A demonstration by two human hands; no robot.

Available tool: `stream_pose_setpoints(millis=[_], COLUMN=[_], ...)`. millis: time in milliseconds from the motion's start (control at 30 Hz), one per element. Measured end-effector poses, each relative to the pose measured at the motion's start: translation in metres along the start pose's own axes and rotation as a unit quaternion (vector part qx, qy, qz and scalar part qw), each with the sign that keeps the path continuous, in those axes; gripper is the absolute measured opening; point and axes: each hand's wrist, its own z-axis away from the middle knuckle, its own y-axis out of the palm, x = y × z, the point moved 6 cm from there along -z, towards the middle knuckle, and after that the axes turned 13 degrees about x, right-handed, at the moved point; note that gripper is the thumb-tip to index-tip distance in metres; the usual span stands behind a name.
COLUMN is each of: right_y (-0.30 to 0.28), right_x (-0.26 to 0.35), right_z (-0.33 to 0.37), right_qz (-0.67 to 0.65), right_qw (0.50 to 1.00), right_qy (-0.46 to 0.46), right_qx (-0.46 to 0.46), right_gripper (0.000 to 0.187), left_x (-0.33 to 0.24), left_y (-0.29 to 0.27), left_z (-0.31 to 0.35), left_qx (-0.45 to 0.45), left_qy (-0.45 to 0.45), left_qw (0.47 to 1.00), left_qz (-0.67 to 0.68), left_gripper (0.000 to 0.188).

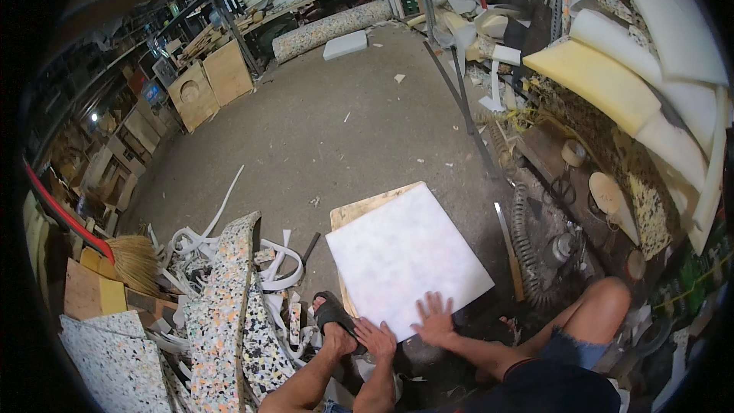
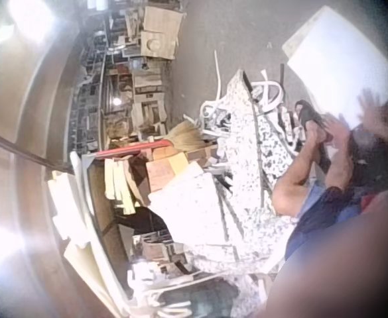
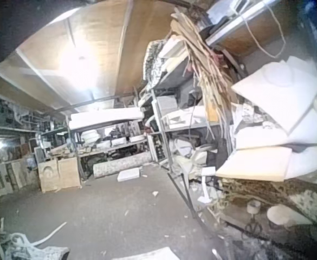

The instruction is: The person sits on the floor and places a white foam sheet onto a speckled composite board. They smooth the foam, then use a metal ruler to measure and mark the board. Finally, they use a pneumatic spray gun to apply a substance to the board's edge.

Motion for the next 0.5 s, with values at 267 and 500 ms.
stream_pose_setpoints(millis=[267, 500], right_y=[0.017, -0.012], right_x=[0.11, -0.061], right_z=[0.019, 0.002], right_qz=[0.106, 0.01], right_qw=[0.955, 0.999], right_qy=[-0.273, -0.031], right_qx=[0.052, -0.037], right_gripper=[0.07, 0.074], left_x=[0.037, 0.079], left_y=[-0.039, 0.014], left_z=[-0.003, -0.013], left_qx=[-0.069, 0.069], left_qy=[-0.202, -0.289], left_qw=[0.945, 0.865], left_qz=[0.25, 0.405], left_gripper=[0.075, 0.092])
